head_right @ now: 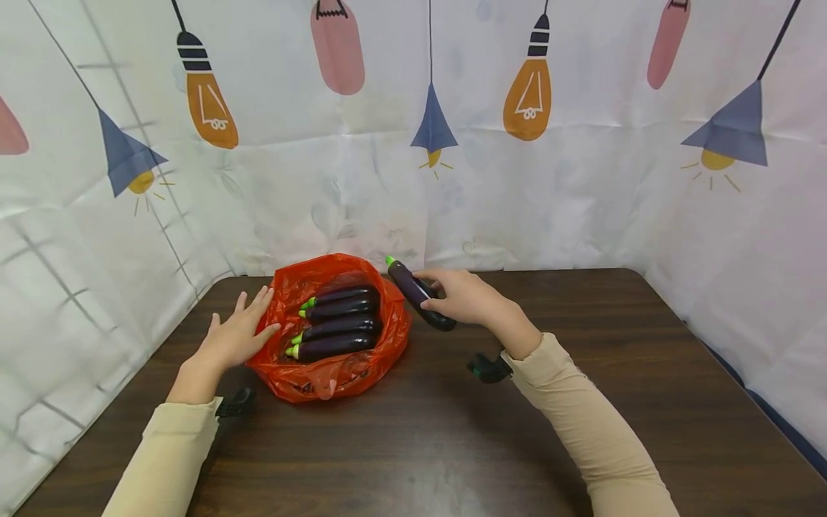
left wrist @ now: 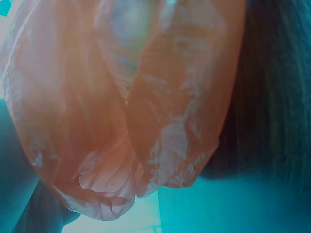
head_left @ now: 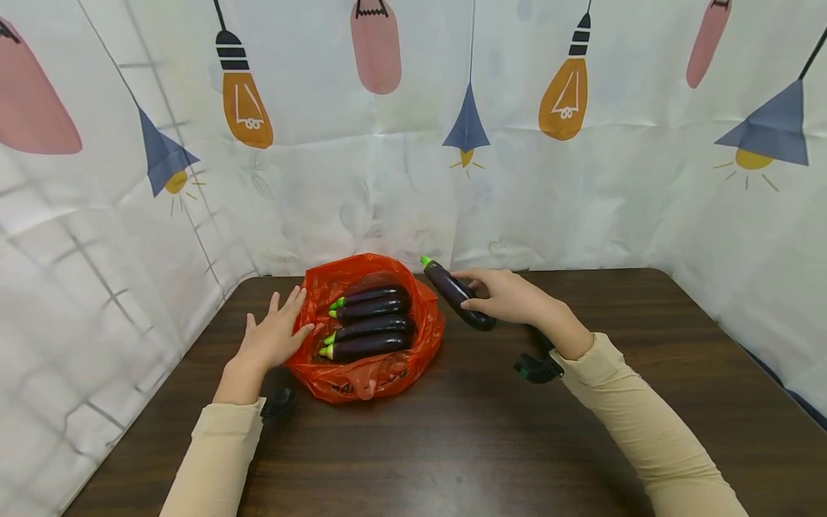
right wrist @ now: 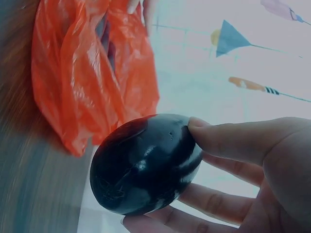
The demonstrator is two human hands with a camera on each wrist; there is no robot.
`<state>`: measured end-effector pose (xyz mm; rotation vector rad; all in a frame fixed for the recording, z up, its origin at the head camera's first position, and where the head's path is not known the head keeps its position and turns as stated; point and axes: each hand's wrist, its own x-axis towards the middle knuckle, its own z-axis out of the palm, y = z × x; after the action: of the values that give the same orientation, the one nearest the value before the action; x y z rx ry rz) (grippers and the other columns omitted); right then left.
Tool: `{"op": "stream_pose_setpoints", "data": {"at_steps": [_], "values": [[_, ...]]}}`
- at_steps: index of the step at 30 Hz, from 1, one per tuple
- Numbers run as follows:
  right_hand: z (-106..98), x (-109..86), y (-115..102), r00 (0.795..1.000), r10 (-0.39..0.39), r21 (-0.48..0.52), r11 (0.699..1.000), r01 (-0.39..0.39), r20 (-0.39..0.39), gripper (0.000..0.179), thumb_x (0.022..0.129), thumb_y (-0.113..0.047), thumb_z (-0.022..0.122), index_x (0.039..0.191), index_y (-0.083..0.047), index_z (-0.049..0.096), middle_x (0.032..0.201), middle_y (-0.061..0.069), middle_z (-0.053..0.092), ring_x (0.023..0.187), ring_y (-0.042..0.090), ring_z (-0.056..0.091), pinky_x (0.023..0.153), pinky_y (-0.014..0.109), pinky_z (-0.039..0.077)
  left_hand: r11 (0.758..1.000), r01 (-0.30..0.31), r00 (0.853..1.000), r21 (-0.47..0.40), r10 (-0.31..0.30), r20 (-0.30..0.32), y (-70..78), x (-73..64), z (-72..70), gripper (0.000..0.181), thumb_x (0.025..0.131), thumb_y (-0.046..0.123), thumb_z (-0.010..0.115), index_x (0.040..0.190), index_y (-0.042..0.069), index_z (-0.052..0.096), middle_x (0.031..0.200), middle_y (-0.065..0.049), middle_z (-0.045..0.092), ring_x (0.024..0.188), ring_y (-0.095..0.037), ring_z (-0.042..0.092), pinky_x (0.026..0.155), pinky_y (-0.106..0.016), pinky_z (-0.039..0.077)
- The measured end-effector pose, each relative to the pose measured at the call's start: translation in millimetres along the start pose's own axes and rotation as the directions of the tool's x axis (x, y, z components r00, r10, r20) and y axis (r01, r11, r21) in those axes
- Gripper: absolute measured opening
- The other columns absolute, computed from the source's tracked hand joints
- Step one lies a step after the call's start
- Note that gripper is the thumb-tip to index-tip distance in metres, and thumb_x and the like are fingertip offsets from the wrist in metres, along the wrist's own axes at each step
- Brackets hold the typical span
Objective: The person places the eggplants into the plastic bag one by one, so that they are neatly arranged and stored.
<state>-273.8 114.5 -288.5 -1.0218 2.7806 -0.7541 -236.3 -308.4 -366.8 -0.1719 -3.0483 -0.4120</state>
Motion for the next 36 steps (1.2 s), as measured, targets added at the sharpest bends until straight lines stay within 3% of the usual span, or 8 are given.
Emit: {"op": "stream_pose_setpoints", "data": {"at_steps": [11,20,23,26,30,36], "values": [[13,18.7,-21,0.998,-0.063,0.031,0.998,0.062,0.015,0.060,0.099,-0.018,0.071,0.155,-0.014,0.048,0.128,0.016,0.069,0.106,0.024,0.071,0.083,0.040,0.057,1.000,-0.007,1.000,0.001,0.007,0.003,-1.0,1.2,1.5,0.081,0.105,0.037,0.058,0.164,0.003,0.014,0.170,-0.018,0.008,0.152,-0.051,0.000,0.103,-0.085,-0.003],[25,38.0,-39,0.994,-0.112,-0.039,0.993,0.112,0.007,0.059,0.099,-0.022,0.071,0.154,-0.021,0.050,0.129,0.010,0.069,0.097,0.018,0.068,0.076,0.033,0.052,1.000,0.004,1.000,-0.001,-0.004,0.015,-0.5,1.3,1.7,0.079,0.105,0.033,0.057,0.164,0.003,0.013,0.170,-0.017,0.006,0.152,-0.050,-0.001,0.104,-0.085,-0.004],[30,44.1,-46,0.994,-0.111,-0.062,0.992,0.111,0.009,0.059,0.099,-0.023,0.071,0.154,-0.022,0.050,0.129,0.008,0.069,0.086,0.016,0.066,0.069,0.030,0.049,1.000,0.001,1.000,-0.002,-0.001,0.016,-0.3,0.0,0.8,0.079,0.105,0.033,0.058,0.164,0.003,0.014,0.170,-0.018,0.006,0.152,-0.051,0.000,0.103,-0.085,-0.003],[35,49.8,-53,0.995,-0.101,-0.073,0.992,0.102,0.028,0.060,0.100,-0.024,0.070,0.155,-0.023,0.048,0.113,0.007,0.072,0.069,0.014,0.061,0.060,0.027,0.046,1.000,0.001,1.000,-0.003,-0.001,0.018,0.1,-0.4,-0.1,0.080,0.105,0.034,0.058,0.164,0.002,0.014,0.170,-0.018,0.006,0.152,-0.051,0.000,0.103,-0.085,-0.003],[40,57.3,-59,0.994,-0.099,-0.084,0.991,0.102,0.038,0.060,0.101,-0.025,0.069,0.156,-0.025,0.047,0.087,0.004,0.066,0.055,0.013,0.053,0.054,0.025,0.042,1.000,0.002,1.000,-0.007,-0.002,0.018,0.2,0.2,-0.7,0.081,0.104,0.034,0.058,0.164,0.002,0.014,0.170,-0.019,0.007,0.152,-0.051,-0.001,0.103,-0.085,-0.003],[46,69.4,-58,0.989,-0.145,-0.083,0.986,0.147,0.028,0.058,0.101,-0.021,0.068,0.155,-0.026,0.049,0.081,0.004,0.061,0.051,0.013,0.042,0.055,0.025,0.038,1.000,-0.004,1.000,-0.004,0.004,0.008,0.0,0.7,-0.5,0.081,0.104,0.034,0.059,0.164,0.002,0.015,0.170,-0.019,0.008,0.152,-0.051,0.000,0.103,-0.085,-0.003]]}}
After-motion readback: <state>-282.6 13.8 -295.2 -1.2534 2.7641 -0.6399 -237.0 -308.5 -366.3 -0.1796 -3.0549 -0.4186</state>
